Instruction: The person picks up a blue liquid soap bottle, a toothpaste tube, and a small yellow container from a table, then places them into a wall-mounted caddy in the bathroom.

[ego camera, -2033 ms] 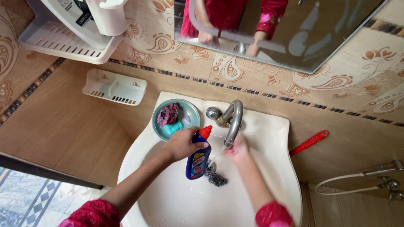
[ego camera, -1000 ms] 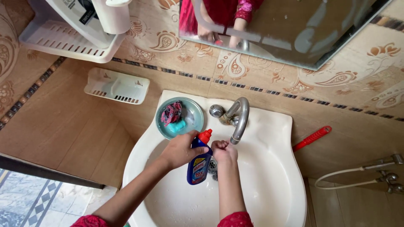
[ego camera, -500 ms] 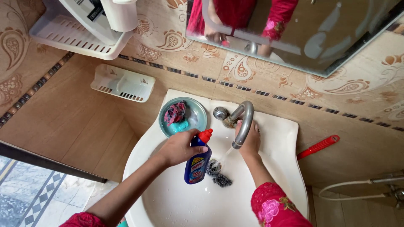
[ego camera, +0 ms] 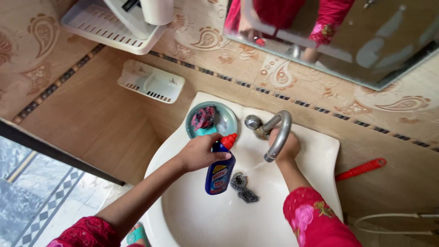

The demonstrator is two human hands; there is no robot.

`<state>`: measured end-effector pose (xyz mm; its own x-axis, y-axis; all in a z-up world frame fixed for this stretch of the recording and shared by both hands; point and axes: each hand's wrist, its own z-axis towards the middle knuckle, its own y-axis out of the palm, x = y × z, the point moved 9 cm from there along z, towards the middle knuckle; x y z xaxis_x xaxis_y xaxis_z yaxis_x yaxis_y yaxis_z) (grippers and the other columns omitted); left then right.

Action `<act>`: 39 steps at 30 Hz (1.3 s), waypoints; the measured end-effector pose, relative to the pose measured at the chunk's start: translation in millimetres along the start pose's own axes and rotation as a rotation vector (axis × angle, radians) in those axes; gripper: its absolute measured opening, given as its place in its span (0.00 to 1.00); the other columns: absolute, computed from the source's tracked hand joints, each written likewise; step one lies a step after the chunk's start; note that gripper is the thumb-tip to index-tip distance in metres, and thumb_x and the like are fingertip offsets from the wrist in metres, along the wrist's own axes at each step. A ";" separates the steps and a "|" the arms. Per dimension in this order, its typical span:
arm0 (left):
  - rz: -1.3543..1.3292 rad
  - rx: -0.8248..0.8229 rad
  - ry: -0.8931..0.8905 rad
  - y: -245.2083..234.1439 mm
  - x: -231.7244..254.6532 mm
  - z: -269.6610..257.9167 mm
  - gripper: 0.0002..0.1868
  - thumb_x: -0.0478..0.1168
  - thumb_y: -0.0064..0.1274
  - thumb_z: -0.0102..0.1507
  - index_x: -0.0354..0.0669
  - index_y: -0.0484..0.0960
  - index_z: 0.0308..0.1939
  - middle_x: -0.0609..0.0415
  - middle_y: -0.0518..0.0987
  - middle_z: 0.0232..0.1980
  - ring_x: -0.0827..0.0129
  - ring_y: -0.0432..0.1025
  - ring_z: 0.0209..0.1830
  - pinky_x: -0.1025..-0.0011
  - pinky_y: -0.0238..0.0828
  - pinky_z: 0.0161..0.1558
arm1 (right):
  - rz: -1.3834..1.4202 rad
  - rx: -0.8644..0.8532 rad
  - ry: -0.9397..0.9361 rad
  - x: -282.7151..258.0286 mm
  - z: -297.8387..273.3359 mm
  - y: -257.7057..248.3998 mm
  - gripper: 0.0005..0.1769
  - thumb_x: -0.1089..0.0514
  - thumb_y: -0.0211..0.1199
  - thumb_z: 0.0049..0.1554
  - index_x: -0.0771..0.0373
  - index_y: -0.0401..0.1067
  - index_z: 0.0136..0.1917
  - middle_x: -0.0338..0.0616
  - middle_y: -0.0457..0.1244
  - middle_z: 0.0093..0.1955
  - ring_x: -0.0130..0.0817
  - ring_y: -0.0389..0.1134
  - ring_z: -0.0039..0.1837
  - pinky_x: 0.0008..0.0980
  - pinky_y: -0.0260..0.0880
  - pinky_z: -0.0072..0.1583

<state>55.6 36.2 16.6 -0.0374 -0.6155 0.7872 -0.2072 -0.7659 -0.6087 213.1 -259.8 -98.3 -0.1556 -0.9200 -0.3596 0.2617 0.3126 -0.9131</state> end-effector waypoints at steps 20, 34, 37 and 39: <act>-0.266 0.060 -0.207 -90.4 -43.9 -62.5 0.35 0.59 0.62 0.55 0.43 0.79 0.59 0.44 0.86 0.44 0.61 0.84 0.41 0.66 0.82 0.42 | 0.302 -0.745 0.140 -73.1 -128.2 62.1 0.16 0.52 0.54 0.59 0.58 0.76 0.55 0.43 0.72 0.46 0.35 0.72 0.49 0.38 0.70 0.51; -0.132 0.437 -0.007 -309.6 -74.9 -124.1 0.36 0.64 0.63 0.51 0.46 0.83 0.56 0.47 0.87 0.46 0.60 0.82 0.47 0.65 0.75 0.52 | 1.405 -1.013 -0.145 -430.5 -266.1 -42.3 0.29 0.53 0.53 0.64 0.56 0.56 0.77 0.39 0.60 0.69 0.31 0.61 0.69 0.38 0.60 0.68; -0.269 0.470 0.090 -345.3 -66.9 -129.8 0.36 0.63 0.64 0.52 0.43 0.82 0.55 0.48 0.87 0.46 0.62 0.83 0.47 0.66 0.77 0.51 | 1.726 -0.866 -0.162 -479.0 -245.8 -60.0 0.29 0.56 0.51 0.64 0.55 0.53 0.78 0.38 0.58 0.72 0.31 0.60 0.73 0.38 0.57 0.73; -0.180 0.351 0.094 -350.2 -60.0 -125.1 0.35 0.61 0.65 0.52 0.41 0.82 0.55 0.46 0.86 0.46 0.61 0.83 0.46 0.65 0.77 0.50 | 1.779 -0.771 -0.256 -503.9 -231.9 -73.8 0.29 0.57 0.51 0.64 0.56 0.53 0.78 0.39 0.58 0.72 0.31 0.59 0.74 0.38 0.57 0.74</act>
<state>8.1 364.6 194.9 -0.1238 -0.4586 0.8800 0.1275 -0.8868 -0.4442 51.4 235.5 105.7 -0.0900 0.5223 -0.8480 -0.4758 0.7254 0.4973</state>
